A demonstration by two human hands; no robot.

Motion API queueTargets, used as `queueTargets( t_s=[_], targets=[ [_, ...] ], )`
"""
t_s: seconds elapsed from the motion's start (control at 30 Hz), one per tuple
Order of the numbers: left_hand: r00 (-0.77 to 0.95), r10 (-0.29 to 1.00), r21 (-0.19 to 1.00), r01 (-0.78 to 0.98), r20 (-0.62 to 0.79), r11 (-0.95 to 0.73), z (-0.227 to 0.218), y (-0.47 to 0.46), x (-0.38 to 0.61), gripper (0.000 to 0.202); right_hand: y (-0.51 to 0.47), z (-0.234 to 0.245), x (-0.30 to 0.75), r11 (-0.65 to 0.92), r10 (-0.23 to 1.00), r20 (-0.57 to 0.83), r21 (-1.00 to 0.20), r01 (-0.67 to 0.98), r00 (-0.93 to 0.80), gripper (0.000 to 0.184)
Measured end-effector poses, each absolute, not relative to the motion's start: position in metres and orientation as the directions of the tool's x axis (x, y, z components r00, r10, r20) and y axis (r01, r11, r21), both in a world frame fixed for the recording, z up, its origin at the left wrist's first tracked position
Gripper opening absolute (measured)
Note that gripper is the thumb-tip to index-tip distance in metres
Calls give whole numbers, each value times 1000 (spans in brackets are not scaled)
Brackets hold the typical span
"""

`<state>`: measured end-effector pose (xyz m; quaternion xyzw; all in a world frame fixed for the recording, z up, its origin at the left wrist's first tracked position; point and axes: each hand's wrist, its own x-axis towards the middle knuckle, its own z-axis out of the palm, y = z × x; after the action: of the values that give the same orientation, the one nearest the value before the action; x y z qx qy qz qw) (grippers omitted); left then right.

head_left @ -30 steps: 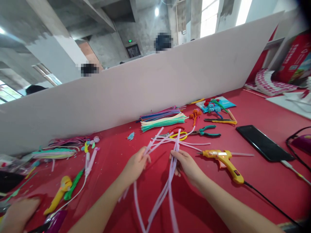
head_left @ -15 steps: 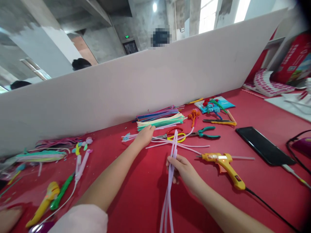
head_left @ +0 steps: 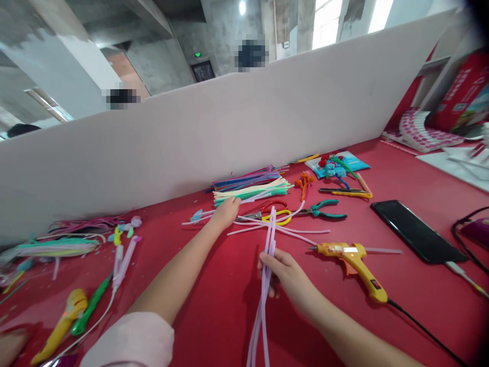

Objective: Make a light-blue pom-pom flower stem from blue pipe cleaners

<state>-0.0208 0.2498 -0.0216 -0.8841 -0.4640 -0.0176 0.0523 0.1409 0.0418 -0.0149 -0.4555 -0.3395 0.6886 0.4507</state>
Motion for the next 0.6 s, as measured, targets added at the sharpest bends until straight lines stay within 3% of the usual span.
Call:
queueTargets(
  t_s=[0.17,0.33,0.6],
  targets=[
    [635,759,-60,771,147,-634,-11,230,-19,39,41,-14,139,-376,923,-330,-879,-292,-196,34],
    [789,611,-57,614,60,-787,-24,188,8,25,44,-19,138,-359,931,-320,-889,-285,-178,33],
    [730,682,-134,681,41,-720,-34,175,11,24,45,-17,138,-344,937,-313,-901,-266,-153,32]
  ],
)
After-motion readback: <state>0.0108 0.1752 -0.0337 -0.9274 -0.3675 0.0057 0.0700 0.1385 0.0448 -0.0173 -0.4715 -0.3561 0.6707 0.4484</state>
